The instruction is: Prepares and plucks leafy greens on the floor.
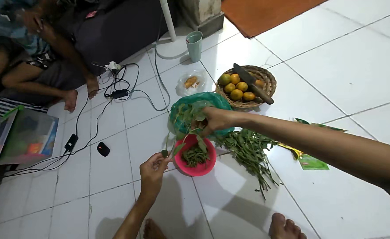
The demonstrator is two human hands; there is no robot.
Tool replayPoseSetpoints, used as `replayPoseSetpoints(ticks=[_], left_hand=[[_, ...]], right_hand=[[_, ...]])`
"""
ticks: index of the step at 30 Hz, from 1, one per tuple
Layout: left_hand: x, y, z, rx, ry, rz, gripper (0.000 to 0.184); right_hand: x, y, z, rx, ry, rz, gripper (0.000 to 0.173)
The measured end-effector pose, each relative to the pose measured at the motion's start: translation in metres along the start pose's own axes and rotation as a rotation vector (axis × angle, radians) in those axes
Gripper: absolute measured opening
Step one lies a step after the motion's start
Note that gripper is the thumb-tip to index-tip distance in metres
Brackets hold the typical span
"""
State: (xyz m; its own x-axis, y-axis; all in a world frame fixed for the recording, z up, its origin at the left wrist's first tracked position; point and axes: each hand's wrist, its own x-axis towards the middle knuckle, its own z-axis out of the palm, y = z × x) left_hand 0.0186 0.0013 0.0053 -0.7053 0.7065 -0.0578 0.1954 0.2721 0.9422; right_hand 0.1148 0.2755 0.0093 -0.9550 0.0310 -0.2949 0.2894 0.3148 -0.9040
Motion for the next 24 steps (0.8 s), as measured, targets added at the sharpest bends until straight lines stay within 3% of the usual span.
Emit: replayPoseSetpoints(ticks=[4,8,11,15,21,24], left_hand=[[0.000,-0.004,0.000,0.047,0.032,0.069,0.013],[0.000,-0.005,-0.001,0.036,0.048,0.089,0.011],[-0.001,-0.005,-0.002,0.032,0.042,0.087,0.012],[-0.002,-0.005,-0.001,0.005,0.040,0.085,0.012],[0.000,-0.003,0.002,-0.011,0.037,0.062,0.010],[0.000,-0.002,0.004,-0.009,0.036,0.060,0.009]], right_hand=[[-0.003,-0.008,0.003,-0.130,0.034,-0.017,0.034],[-0.006,-0.007,-0.010,-0.065,-0.007,-0.066,0.012],[-0.006,-0.004,-0.019,0.022,-0.011,-0.029,0.034],[-0.006,-0.008,-0.017,0.077,0.066,-0.057,0.025],[-0.001,-0.002,0.003,-0.202,0.256,-0.494,0.019],[-0.001,-0.002,0.016,-0.414,0.300,-0.614,0.017]])
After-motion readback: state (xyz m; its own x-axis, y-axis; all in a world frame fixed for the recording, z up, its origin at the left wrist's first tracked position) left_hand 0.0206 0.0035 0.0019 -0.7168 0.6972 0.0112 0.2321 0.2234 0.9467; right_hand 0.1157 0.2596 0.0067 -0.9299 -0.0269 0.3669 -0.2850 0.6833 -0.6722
